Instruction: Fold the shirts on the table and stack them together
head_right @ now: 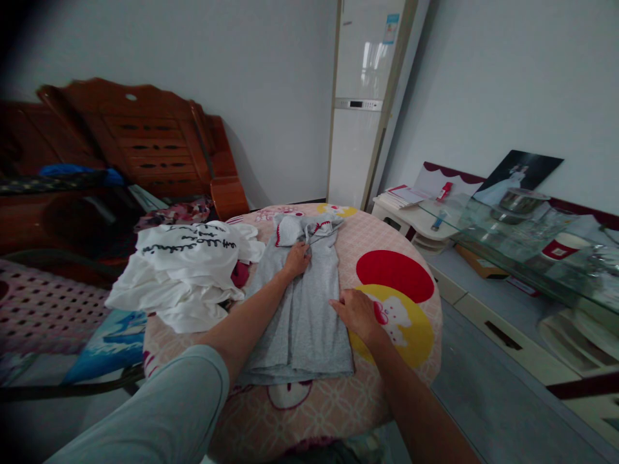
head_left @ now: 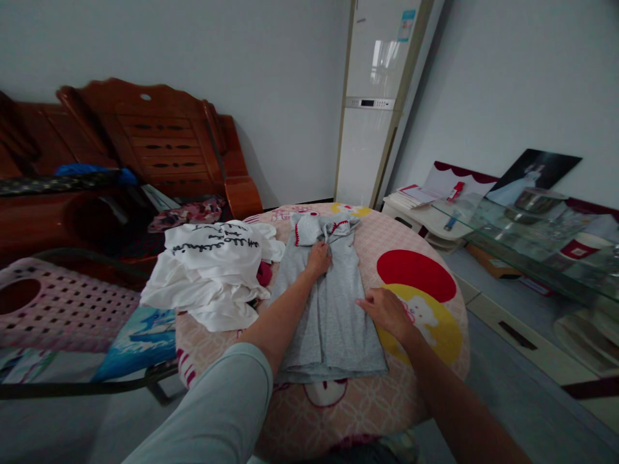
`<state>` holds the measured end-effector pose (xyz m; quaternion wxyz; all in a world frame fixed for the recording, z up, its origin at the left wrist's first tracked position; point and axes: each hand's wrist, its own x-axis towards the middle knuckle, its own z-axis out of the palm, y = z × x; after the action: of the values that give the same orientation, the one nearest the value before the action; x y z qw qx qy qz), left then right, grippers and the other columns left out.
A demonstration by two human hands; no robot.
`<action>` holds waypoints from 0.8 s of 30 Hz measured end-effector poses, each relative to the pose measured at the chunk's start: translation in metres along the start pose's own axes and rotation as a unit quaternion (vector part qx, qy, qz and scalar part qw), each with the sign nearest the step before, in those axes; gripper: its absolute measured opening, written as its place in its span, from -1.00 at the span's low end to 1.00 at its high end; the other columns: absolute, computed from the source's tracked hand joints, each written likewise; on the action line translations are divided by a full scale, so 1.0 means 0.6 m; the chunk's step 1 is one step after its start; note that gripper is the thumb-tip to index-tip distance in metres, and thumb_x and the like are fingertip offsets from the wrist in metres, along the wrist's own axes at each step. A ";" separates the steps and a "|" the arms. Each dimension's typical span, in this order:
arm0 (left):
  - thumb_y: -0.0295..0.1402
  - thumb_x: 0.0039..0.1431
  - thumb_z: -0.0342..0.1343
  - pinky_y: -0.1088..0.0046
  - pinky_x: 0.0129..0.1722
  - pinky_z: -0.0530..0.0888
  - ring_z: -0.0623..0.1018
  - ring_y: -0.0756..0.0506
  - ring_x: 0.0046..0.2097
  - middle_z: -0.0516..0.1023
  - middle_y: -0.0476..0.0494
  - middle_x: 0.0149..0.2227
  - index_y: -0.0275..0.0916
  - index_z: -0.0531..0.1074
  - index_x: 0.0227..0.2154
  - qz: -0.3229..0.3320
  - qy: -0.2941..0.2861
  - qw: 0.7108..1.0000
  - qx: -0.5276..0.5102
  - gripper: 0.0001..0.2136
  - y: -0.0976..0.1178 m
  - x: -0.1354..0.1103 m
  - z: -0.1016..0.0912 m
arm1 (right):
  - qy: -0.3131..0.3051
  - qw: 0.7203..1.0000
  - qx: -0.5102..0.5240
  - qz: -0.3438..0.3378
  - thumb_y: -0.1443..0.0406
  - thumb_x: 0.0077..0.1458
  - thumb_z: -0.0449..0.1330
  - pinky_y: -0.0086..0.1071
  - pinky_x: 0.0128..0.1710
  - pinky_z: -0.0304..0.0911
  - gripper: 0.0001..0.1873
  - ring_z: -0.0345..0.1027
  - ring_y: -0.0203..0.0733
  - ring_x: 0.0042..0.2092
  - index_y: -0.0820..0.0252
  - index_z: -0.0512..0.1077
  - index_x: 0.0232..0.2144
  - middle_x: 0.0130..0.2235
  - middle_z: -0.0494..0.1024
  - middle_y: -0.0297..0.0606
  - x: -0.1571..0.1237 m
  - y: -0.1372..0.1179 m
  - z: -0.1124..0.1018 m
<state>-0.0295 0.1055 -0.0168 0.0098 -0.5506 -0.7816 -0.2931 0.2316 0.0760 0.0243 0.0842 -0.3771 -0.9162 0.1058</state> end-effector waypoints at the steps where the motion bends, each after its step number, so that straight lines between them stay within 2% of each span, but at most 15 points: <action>1: -0.53 0.12 0.07 0.24 0.26 0.25 0.39 -0.20 0.20 0.46 -0.34 0.11 -0.32 0.47 0.00 -0.003 0.003 1.000 -0.007 -0.64 -0.001 -0.001 0.000 | -0.012 1.000 0.005 -0.009 0.15 0.20 0.14 -0.39 -0.39 0.00 -0.65 0.32 -0.23 -0.39 0.22 0.47 -0.54 -0.46 0.53 -0.22 0.009 0.001 0.001; 4: -0.54 0.12 0.06 0.22 0.25 0.28 0.40 -0.20 0.20 0.46 -0.31 0.12 -0.28 0.47 0.01 -0.006 0.012 0.999 -0.040 -0.62 -0.006 -0.002 0.000 | -0.008 1.000 0.004 0.009 0.27 0.17 0.11 -0.39 -0.42 -0.03 -0.66 0.25 -0.27 -0.44 0.22 0.43 -0.62 -0.53 0.45 -0.26 0.022 0.014 0.007; 7: -0.52 0.13 0.06 0.21 0.24 0.30 0.40 -0.18 0.20 0.47 -0.26 0.11 -0.23 0.48 0.02 0.006 0.013 0.998 -0.065 -0.63 -0.010 -0.002 0.000 | 0.006 0.999 0.014 0.049 0.33 0.13 0.07 -0.40 -0.45 -0.05 -0.64 0.19 -0.29 -0.49 0.21 0.37 -0.69 -0.61 0.33 -0.32 0.014 0.037 0.015; 10: -0.48 0.12 0.10 0.23 0.24 0.28 0.40 -0.19 0.20 0.45 -0.28 0.13 -0.26 0.48 0.03 0.006 0.002 0.998 -0.058 -0.62 -0.010 -0.002 -0.001 | -0.025 0.999 0.026 0.037 0.34 0.06 0.10 -0.40 -0.48 -0.09 -0.65 0.14 -0.31 -0.53 0.20 0.32 -0.74 -0.65 0.26 -0.36 0.002 0.053 0.014; 13: -0.48 0.10 0.14 0.25 0.24 0.28 0.40 -0.21 0.19 0.43 -0.32 0.14 -0.29 0.48 0.03 -0.004 -0.014 0.999 -0.039 -0.61 -0.007 -0.002 -0.003 | -0.049 0.998 0.013 0.035 0.32 0.04 0.14 -0.39 -0.49 -0.12 -0.66 0.12 -0.32 -0.54 0.21 0.33 -0.75 -0.64 0.29 -0.34 0.014 0.052 -0.001; 18: -0.46 0.14 0.14 0.25 0.24 0.27 0.41 -0.20 0.19 0.42 -0.32 0.16 -0.30 0.46 0.05 -0.004 -0.018 0.999 -0.041 -0.62 -0.004 -0.005 -0.005 | 0.034 0.999 0.001 0.026 0.24 0.19 0.08 -0.40 -0.42 -0.02 -0.64 0.27 -0.27 -0.43 0.24 0.48 -0.58 -0.51 0.49 -0.22 0.099 0.034 -0.028; 24: -0.49 0.16 0.12 0.29 0.20 0.31 0.43 -0.16 0.17 0.47 -0.24 0.13 -0.23 0.47 0.05 -0.018 -0.017 0.997 -0.078 -0.62 -0.007 -0.005 -0.006 | 0.071 0.993 -0.002 0.097 0.25 0.25 0.02 -0.43 -0.25 0.15 -0.64 0.45 -0.16 -0.18 0.26 0.60 -0.33 -0.23 0.63 -0.05 0.222 0.024 -0.007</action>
<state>-0.0329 0.1001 -0.0164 -0.0514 -0.5407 -0.7659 -0.3440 0.1487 0.1807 0.0344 0.1376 -0.4712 -0.8671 0.0848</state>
